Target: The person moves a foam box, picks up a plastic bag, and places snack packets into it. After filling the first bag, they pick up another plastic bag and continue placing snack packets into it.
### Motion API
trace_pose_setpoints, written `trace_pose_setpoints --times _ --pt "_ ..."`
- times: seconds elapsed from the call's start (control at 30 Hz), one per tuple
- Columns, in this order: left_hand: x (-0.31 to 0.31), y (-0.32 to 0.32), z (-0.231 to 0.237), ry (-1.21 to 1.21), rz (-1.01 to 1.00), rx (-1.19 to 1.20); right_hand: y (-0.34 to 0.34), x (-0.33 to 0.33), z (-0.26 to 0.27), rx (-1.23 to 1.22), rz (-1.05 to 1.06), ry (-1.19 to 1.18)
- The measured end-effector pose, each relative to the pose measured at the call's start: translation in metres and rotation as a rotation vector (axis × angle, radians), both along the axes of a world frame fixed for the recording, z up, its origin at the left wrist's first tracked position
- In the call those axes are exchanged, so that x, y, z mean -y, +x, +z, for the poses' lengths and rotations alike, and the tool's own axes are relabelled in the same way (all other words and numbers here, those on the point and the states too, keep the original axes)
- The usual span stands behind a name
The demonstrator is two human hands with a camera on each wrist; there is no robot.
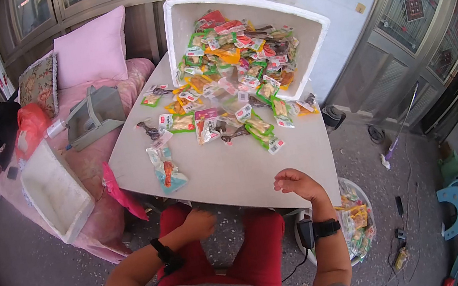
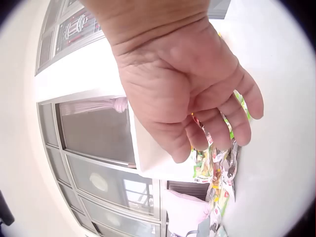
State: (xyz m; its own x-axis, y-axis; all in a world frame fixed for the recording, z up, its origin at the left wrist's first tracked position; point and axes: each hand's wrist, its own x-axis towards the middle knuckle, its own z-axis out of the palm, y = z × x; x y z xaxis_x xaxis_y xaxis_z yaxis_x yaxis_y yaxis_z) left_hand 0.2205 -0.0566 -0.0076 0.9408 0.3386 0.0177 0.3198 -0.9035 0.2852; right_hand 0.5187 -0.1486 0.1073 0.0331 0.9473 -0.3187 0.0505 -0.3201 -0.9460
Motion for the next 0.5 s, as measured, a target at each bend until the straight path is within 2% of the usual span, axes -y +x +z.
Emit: trace_pose_setpoints --times 0.1,0.23,0.33,0.5 --pt "-0.001 0.022 -0.022 -0.112 -0.088 0.153 0.020 -0.068 0.006 0.182 -0.104 0.009" --pt "-0.003 0.052 -0.036 -0.162 -0.205 0.011 0.033 -0.158 0.003 0.464 -0.263 0.095" --pt "-0.003 0.067 -0.036 -0.300 -0.244 -0.081 0.050 -0.219 -0.025 0.736 -0.225 0.214" --pt "-0.008 0.079 -0.065 -0.398 -0.263 -0.162 0.041 -0.273 -0.048 1.055 -0.161 0.225"
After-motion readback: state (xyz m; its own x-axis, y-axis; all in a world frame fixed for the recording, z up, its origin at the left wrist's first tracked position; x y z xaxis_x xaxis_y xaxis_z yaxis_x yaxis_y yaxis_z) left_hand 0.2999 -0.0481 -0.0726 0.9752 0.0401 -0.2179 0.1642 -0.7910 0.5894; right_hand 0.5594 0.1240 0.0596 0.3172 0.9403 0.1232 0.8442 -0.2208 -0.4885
